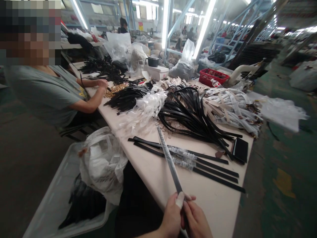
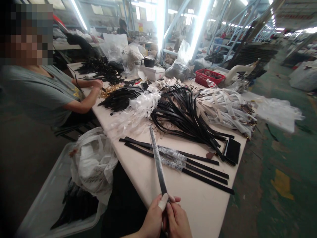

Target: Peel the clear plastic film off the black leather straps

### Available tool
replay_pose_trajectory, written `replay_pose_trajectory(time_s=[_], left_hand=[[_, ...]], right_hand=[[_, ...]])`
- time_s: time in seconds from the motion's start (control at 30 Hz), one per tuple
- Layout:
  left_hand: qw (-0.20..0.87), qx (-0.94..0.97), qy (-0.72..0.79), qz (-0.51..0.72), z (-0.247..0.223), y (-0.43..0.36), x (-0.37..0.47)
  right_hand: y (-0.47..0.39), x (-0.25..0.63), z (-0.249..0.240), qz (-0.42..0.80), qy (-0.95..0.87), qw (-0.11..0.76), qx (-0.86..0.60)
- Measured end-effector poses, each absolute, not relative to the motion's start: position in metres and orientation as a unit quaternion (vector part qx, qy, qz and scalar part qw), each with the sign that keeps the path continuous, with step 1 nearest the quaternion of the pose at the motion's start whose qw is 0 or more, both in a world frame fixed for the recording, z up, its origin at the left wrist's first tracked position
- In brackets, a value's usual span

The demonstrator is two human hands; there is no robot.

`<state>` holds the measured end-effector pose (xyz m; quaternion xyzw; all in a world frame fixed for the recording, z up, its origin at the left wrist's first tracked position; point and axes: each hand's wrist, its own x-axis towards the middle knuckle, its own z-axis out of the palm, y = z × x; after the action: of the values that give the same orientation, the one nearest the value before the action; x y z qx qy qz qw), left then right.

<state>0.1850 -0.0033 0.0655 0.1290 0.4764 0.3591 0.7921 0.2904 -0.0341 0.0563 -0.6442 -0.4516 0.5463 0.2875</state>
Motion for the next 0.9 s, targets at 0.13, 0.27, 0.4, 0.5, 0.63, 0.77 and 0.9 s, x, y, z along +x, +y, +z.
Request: replay_pose_trajectory(time_s=[0.13, 0.27, 0.4, 0.5, 0.63, 0.77, 0.9], left_hand=[[0.801, 0.097, 0.445, 0.388, 0.070, 0.016, 0.180], [0.780, 0.098, 0.459, 0.413, 0.068, 0.017, 0.186], [0.800, 0.103, 0.469, 0.359, 0.060, 0.004, 0.191], [0.793, 0.076, 0.451, 0.401, 0.061, 0.019, 0.188], [0.765, 0.067, 0.465, 0.441, 0.060, 0.025, 0.194], [0.764, 0.029, 0.496, 0.411, 0.055, 0.008, 0.197], [0.752, -0.003, 0.502, 0.428, 0.064, 0.033, 0.185]], right_hand=[[-0.037, 0.293, 0.059, 0.622, -0.419, 0.271, -0.603], [-0.040, 0.292, 0.056, 0.635, -0.394, 0.277, -0.604], [-0.038, 0.291, 0.053, 0.585, -0.398, 0.324, -0.628], [-0.037, 0.290, 0.053, 0.627, -0.371, 0.305, -0.614], [-0.033, 0.287, 0.057, 0.627, -0.362, 0.298, -0.622], [-0.031, 0.284, 0.060, 0.585, -0.405, 0.309, -0.631], [-0.034, 0.283, 0.058, 0.601, -0.413, 0.289, -0.620]])
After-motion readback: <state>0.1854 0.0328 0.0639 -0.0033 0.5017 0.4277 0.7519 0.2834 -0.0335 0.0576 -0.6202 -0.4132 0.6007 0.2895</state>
